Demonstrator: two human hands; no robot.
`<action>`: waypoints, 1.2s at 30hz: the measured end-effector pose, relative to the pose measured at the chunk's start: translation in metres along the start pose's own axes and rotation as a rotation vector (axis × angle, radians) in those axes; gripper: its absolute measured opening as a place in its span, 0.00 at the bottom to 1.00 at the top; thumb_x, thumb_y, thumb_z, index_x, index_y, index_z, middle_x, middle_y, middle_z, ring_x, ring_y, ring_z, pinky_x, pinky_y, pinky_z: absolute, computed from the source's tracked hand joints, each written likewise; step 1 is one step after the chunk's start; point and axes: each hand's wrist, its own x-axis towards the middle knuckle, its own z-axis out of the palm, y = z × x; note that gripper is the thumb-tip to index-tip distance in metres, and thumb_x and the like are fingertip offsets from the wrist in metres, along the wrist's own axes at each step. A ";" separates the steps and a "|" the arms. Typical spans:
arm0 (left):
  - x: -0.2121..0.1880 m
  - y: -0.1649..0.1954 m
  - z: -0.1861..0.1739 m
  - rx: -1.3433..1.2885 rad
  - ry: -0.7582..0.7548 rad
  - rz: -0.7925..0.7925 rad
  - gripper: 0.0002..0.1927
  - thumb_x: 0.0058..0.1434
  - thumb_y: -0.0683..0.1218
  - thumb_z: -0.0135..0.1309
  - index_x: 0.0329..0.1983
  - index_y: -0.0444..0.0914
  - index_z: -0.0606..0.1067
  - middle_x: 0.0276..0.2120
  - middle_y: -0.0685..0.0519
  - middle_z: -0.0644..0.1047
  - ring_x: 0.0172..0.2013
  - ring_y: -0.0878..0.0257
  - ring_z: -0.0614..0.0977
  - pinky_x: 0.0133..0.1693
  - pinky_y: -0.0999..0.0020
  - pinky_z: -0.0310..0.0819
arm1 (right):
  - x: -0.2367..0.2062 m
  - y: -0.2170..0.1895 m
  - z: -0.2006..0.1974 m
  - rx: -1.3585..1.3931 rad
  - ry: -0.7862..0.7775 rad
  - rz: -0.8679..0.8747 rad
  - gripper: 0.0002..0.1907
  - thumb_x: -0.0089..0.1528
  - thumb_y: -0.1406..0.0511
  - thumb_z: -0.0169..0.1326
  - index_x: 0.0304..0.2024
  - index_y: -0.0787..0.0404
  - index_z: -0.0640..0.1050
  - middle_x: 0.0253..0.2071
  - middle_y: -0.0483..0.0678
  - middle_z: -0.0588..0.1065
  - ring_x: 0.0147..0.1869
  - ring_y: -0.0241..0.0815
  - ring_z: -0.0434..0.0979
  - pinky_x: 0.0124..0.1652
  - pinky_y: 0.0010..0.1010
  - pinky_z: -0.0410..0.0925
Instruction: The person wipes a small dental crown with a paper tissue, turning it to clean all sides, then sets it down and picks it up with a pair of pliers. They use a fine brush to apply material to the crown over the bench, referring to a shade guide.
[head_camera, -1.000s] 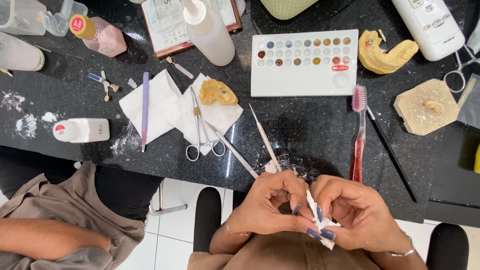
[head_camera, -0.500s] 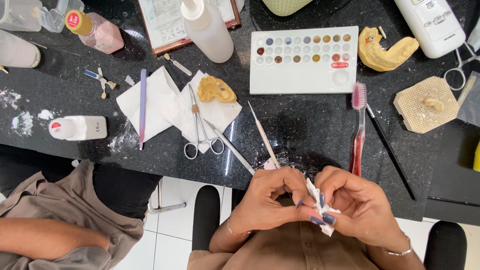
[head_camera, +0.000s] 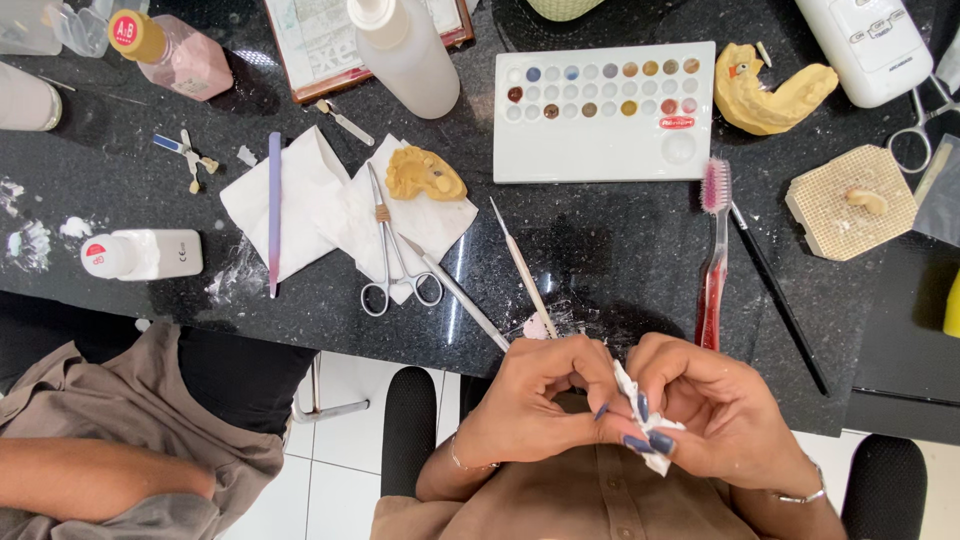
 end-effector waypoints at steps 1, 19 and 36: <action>0.000 0.000 0.001 -0.017 -0.013 -0.010 0.17 0.60 0.34 0.68 0.35 0.36 0.68 0.31 0.52 0.77 0.32 0.71 0.78 0.35 0.79 0.71 | -0.001 0.000 -0.001 0.024 -0.028 0.012 0.11 0.55 0.74 0.65 0.38 0.70 0.76 0.42 0.54 0.71 0.44 0.40 0.71 0.44 0.29 0.67; 0.003 -0.005 0.004 -0.287 -0.006 -0.029 0.22 0.61 0.36 0.69 0.32 0.40 0.63 0.29 0.53 0.76 0.35 0.70 0.78 0.38 0.77 0.69 | -0.003 -0.006 0.001 0.081 -0.064 -0.016 0.10 0.57 0.76 0.63 0.39 0.72 0.77 0.42 0.54 0.71 0.46 0.40 0.72 0.45 0.29 0.67; 0.011 -0.002 0.004 -0.078 0.029 0.037 0.22 0.59 0.35 0.68 0.29 0.39 0.63 0.29 0.53 0.75 0.33 0.69 0.77 0.35 0.76 0.69 | 0.003 -0.006 -0.003 0.023 -0.029 -0.038 0.09 0.59 0.76 0.65 0.40 0.72 0.77 0.43 0.54 0.72 0.46 0.40 0.73 0.45 0.30 0.69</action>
